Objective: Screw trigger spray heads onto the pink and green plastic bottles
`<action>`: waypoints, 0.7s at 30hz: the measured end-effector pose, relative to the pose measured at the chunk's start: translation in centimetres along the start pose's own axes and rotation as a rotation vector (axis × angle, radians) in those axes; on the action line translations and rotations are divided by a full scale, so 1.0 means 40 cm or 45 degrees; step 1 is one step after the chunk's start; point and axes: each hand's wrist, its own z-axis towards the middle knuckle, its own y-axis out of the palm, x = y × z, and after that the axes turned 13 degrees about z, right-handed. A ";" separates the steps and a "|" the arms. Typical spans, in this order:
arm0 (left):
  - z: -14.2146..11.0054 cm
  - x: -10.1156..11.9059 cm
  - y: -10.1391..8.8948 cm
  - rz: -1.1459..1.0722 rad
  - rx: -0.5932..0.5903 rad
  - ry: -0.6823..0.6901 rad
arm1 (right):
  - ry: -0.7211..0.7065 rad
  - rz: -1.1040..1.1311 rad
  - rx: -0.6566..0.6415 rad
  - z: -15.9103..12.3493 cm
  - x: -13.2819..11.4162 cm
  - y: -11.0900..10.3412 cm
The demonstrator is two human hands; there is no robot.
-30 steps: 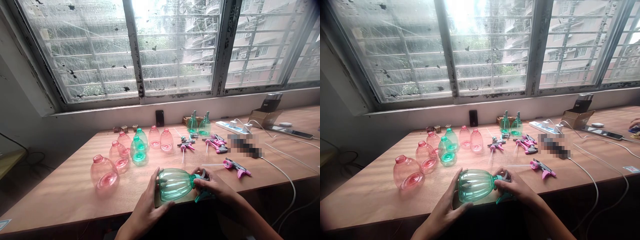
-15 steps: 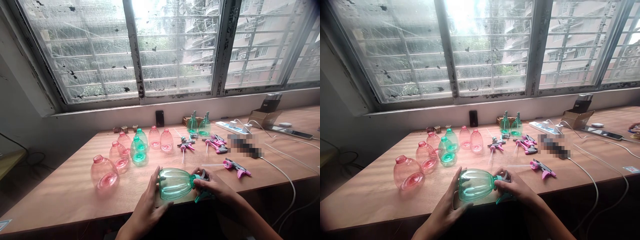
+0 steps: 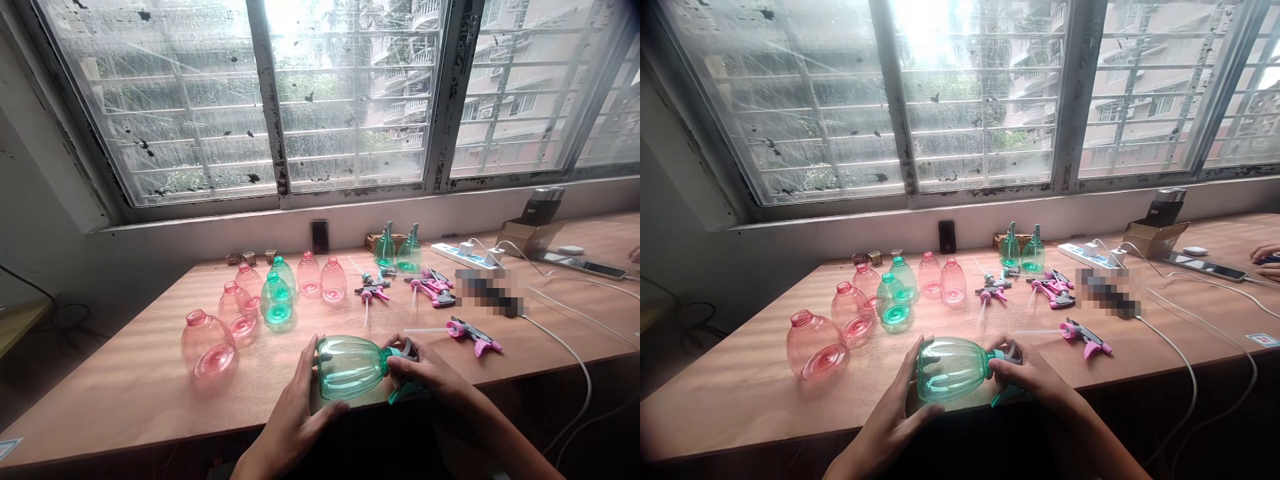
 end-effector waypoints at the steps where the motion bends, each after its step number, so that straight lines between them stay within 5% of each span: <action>1: 0.000 0.001 0.000 -0.002 -0.005 -0.003 | -0.002 0.006 0.000 0.001 0.002 -0.002; 21: 0.004 0.001 0.002 0.038 0.012 0.048 | -0.013 0.009 0.002 0.001 0.004 -0.004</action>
